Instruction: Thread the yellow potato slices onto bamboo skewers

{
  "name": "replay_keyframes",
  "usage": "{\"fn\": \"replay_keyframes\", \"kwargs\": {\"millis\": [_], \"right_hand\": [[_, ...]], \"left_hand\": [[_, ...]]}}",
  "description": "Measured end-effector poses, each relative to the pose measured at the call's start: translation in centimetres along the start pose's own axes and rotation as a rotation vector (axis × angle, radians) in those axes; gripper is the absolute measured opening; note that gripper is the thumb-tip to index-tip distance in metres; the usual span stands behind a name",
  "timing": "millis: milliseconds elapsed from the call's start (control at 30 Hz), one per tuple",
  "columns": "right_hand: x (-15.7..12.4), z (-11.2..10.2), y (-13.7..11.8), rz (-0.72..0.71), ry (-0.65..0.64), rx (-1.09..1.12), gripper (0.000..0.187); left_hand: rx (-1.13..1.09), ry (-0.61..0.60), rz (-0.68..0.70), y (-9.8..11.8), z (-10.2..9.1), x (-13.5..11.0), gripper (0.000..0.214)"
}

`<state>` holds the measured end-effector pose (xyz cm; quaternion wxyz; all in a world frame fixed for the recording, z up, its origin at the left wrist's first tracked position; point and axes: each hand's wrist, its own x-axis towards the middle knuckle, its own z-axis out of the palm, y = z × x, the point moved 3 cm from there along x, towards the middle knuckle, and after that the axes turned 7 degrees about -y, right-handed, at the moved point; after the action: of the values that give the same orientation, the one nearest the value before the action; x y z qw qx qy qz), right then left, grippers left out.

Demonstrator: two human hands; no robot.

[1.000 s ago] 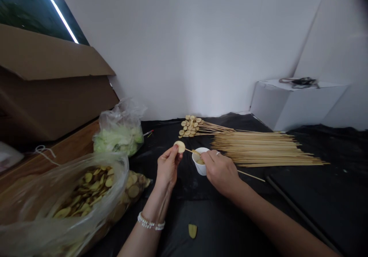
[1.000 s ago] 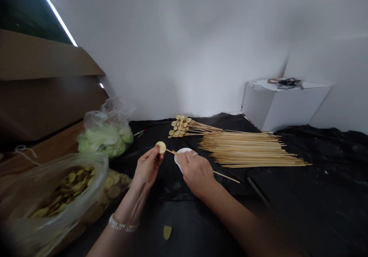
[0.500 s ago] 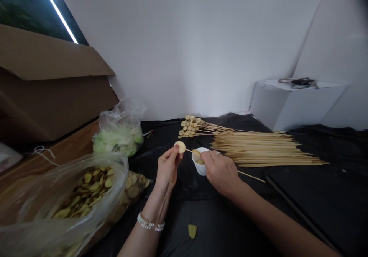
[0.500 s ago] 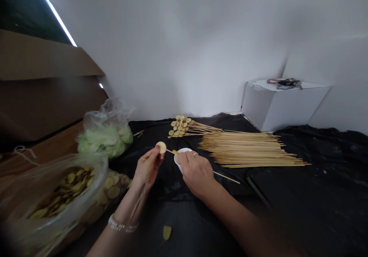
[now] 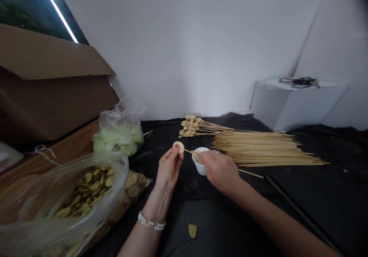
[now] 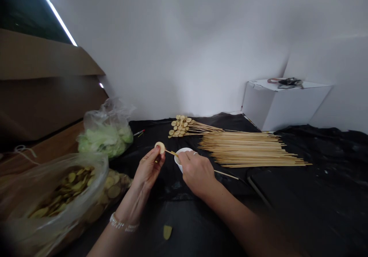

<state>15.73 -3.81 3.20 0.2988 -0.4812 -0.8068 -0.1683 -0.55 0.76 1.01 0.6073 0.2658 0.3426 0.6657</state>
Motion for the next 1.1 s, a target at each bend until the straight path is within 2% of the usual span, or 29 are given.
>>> {"fn": "replay_keyframes", "kwargs": {"millis": [200, 367, 533, 700, 867, 933, 1000, 1100], "right_hand": [[0.1, -0.1, -0.1, 0.038, -0.068, 0.034, 0.023], [0.2, -0.2, 0.0, 0.071, -0.127, 0.094, 0.021], [0.2, -0.3, 0.1, 0.068, -0.125, 0.081, 0.021], [0.2, -0.4, 0.2, 0.068, -0.109, 0.091, 0.022], [0.3, -0.4, 0.4, 0.06, -0.148, 0.098, 0.022], [0.3, -0.3, 0.3, 0.055, -0.181, 0.098, 0.021], [0.2, -0.1, 0.0, 0.047, -0.194, 0.086, 0.02], [0.0, 0.2, -0.5, 0.016, -0.174, 0.053, 0.02]], "left_hand": [[-0.04, 0.054, 0.006, 0.0, 0.1, 0.0, 0.006], [-0.037, 0.053, 0.038, 0.1, 0.2, 0.0, 0.007], [-0.043, 0.061, 0.017, 0.0, 0.2, 0.0, 0.008], [-0.036, 0.01, 0.035, 0.0, 0.0, 0.3, 0.001], [-0.03, -0.149, -0.029, 0.0, 0.5, 0.1, 0.024], [0.022, -0.217, -0.006, 0.0, 0.9, -0.1, 0.029], [0.065, -0.223, 0.05, -0.1, 1.0, -0.3, 0.027], [0.053, -0.142, 0.097, -0.4, 0.7, -0.2, 0.024]]}}
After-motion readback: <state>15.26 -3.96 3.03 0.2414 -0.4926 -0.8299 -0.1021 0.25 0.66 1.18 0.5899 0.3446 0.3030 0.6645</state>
